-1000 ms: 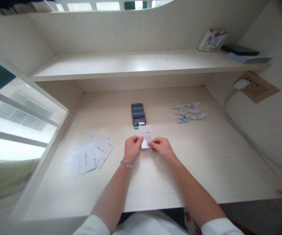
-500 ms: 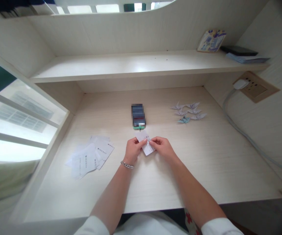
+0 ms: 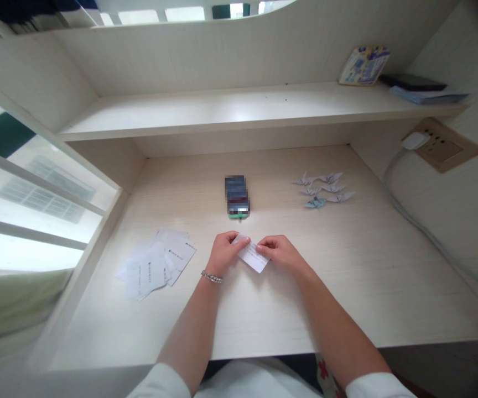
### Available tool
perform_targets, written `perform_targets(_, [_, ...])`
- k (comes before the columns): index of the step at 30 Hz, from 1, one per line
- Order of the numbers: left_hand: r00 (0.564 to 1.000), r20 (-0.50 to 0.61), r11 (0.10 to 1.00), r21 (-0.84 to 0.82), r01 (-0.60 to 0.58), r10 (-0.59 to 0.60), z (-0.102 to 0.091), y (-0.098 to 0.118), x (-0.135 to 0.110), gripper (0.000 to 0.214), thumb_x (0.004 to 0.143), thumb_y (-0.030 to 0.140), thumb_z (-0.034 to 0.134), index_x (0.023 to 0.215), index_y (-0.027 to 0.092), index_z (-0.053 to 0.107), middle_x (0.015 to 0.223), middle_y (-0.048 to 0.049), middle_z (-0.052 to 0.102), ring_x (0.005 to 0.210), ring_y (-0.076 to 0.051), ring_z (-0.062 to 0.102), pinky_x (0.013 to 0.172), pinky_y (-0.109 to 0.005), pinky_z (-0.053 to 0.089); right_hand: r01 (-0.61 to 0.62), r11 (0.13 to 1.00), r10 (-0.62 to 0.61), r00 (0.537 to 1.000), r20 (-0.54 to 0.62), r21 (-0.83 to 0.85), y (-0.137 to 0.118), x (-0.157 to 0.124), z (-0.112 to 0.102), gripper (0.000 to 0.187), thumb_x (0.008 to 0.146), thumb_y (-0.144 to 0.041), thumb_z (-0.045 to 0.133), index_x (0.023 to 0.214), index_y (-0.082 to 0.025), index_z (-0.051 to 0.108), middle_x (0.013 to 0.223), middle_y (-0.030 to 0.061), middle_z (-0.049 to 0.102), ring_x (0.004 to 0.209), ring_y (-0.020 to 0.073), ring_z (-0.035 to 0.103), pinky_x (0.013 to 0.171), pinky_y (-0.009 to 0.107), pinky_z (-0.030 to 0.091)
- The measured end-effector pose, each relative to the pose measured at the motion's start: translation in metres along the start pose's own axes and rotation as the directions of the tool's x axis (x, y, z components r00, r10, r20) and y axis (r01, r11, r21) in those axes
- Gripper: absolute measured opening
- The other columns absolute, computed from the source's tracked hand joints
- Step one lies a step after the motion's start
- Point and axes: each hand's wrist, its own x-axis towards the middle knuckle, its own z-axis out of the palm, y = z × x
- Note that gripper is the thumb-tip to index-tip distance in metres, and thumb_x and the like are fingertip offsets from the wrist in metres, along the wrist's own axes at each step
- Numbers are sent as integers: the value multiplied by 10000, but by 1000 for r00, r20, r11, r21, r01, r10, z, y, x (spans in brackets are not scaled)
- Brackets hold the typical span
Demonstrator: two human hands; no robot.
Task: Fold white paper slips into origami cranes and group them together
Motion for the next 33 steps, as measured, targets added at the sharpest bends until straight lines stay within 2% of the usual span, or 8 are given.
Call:
perform_targets(6, [999,-27,998,-47,-32,30,0,1,-2,270,689,384,672,746,120,666,679,-43,653,616,-147,579,577,-246,441,70,996,-71,997,-15,-54,-4,1,-3,185,712,-308,618,766,-140,674,723,46,677,664,166,595,600,256,441])
perform_targets(11, [999,11,998,49,-43,43,11,-2,-4,277,679,391,672,714,116,678,660,-41,643,610,-143,560,547,-233,413,105,987,-115,991,-75,-125,-8,1,6,182,730,-309,570,755,-152,658,691,27,654,635,154,579,564,243,426])
perform_targets(15, [997,-73,999,46,-17,21,11,-4,-2,275,670,387,679,719,117,676,644,-34,640,598,-144,558,542,-235,418,74,982,-91,991,-98,-173,-7,1,6,120,691,-238,552,678,-162,643,637,7,636,599,142,563,544,234,405])
perform_targets(20, [970,-243,992,-127,-16,-16,-7,-4,4,271,658,384,689,749,131,664,676,-25,651,618,-151,583,567,-246,449,26,996,-34,995,-93,-88,-3,0,-13,91,659,-229,580,624,-162,631,544,-1,604,533,133,529,529,242,396])
perform_targets(24, [954,-294,971,-239,-14,-59,-10,-3,6,281,643,391,702,749,139,640,694,-22,646,632,-147,588,579,-246,460,52,991,-27,980,-196,122,-3,1,-15,167,677,-321,633,693,-155,640,593,23,622,560,140,547,565,258,436])
perform_targets(27, [961,-265,967,-254,5,-74,-1,-2,5,285,644,400,701,715,138,618,665,-15,624,612,-133,568,563,-236,451,80,969,-47,989,-141,232,-4,3,-4,293,687,-415,655,825,-157,653,740,50,665,669,165,593,617,274,468])
perform_targets(31, [991,-107,976,-211,59,-83,1,1,2,264,659,377,685,735,130,631,677,-29,626,613,-140,566,553,-243,443,108,955,-37,968,-248,277,0,7,5,279,648,-427,696,702,-162,624,638,10,627,582,138,554,562,259,442])
perform_targets(33, [997,-17,993,-97,69,-71,-3,4,0,231,667,353,674,713,128,641,681,-38,635,621,-144,568,559,-243,437,111,959,-37,961,-275,259,2,8,4,278,658,-424,689,714,-158,632,637,9,626,570,133,543,545,254,423])
